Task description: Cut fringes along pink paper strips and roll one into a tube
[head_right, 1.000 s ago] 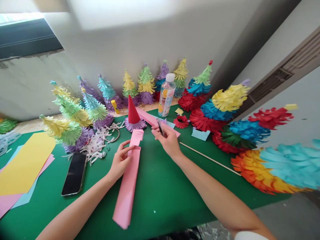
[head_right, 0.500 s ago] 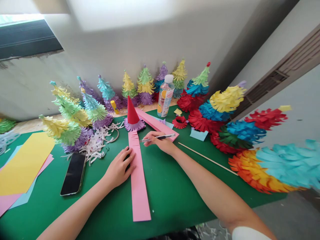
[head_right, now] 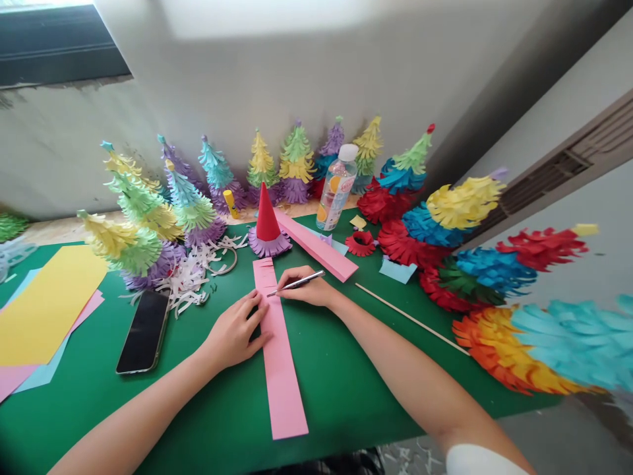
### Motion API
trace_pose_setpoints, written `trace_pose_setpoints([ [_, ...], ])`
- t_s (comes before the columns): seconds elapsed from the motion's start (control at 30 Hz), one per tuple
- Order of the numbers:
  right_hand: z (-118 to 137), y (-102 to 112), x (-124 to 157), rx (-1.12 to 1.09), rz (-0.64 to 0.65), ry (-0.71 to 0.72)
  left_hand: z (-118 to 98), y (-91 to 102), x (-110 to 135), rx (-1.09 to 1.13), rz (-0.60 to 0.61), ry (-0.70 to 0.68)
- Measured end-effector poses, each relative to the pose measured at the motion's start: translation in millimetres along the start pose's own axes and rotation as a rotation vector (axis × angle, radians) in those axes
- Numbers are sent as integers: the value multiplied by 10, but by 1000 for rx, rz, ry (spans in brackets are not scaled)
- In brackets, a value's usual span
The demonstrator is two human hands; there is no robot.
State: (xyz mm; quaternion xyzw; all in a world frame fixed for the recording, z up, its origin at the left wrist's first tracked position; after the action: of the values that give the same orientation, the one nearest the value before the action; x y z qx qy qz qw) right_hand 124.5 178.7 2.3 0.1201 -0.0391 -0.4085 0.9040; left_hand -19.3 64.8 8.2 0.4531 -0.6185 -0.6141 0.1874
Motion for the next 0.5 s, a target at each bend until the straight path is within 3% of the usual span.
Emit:
trace_pose_setpoints([
  [0.5,-61,-11,-13,65,5,30,2,-20,-11,21,11,29],
])
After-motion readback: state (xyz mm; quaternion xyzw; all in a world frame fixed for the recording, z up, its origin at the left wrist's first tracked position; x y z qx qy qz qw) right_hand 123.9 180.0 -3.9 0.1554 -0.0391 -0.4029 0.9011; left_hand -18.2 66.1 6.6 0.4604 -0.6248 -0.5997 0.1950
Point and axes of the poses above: each hand's wrist, its own x-axis away from the middle knuckle, its own y-axis out of the back of the hand, z = x × y, the point moved 5 cm from there along -x, towards the middle knuckle, and after that the axes turned 1 degree about y, right-handed, at the moved point
